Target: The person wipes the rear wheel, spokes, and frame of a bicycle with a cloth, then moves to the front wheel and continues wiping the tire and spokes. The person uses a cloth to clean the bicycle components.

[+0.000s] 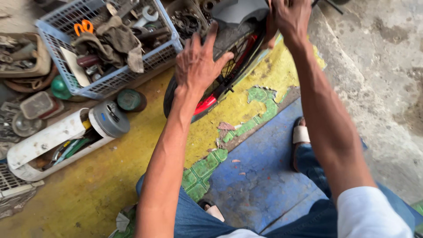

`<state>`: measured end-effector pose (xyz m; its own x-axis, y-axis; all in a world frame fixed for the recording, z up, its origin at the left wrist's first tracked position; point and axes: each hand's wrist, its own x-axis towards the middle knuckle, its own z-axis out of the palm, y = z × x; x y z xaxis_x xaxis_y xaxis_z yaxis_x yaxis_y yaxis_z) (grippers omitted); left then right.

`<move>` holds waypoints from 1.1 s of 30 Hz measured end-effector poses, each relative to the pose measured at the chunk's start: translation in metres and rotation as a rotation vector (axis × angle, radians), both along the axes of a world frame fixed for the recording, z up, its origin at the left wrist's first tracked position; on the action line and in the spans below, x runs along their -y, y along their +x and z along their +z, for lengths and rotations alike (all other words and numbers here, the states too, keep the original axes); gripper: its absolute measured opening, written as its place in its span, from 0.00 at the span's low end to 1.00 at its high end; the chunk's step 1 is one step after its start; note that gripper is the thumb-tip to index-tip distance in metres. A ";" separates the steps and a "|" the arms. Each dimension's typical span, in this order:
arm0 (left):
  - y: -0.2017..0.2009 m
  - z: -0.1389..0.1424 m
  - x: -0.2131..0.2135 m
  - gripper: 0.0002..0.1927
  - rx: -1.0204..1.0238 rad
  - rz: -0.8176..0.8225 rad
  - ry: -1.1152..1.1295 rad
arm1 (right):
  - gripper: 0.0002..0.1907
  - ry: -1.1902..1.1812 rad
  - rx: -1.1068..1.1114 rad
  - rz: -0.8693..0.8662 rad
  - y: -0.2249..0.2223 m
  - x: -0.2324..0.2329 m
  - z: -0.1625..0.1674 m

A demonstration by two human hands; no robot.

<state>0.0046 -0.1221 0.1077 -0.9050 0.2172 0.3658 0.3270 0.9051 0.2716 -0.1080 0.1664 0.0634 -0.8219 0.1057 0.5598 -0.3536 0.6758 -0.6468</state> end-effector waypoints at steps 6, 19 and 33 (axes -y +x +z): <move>0.009 0.008 0.001 0.43 -0.021 0.031 -0.017 | 0.27 -0.416 -0.042 -0.068 0.084 0.005 -0.069; 0.019 0.012 -0.001 0.42 -0.067 0.041 0.004 | 0.13 -0.234 0.029 -0.054 0.133 0.093 -0.221; 0.022 0.020 -0.005 0.43 -0.044 0.055 0.056 | 0.23 -0.176 0.099 0.086 0.159 0.136 -0.237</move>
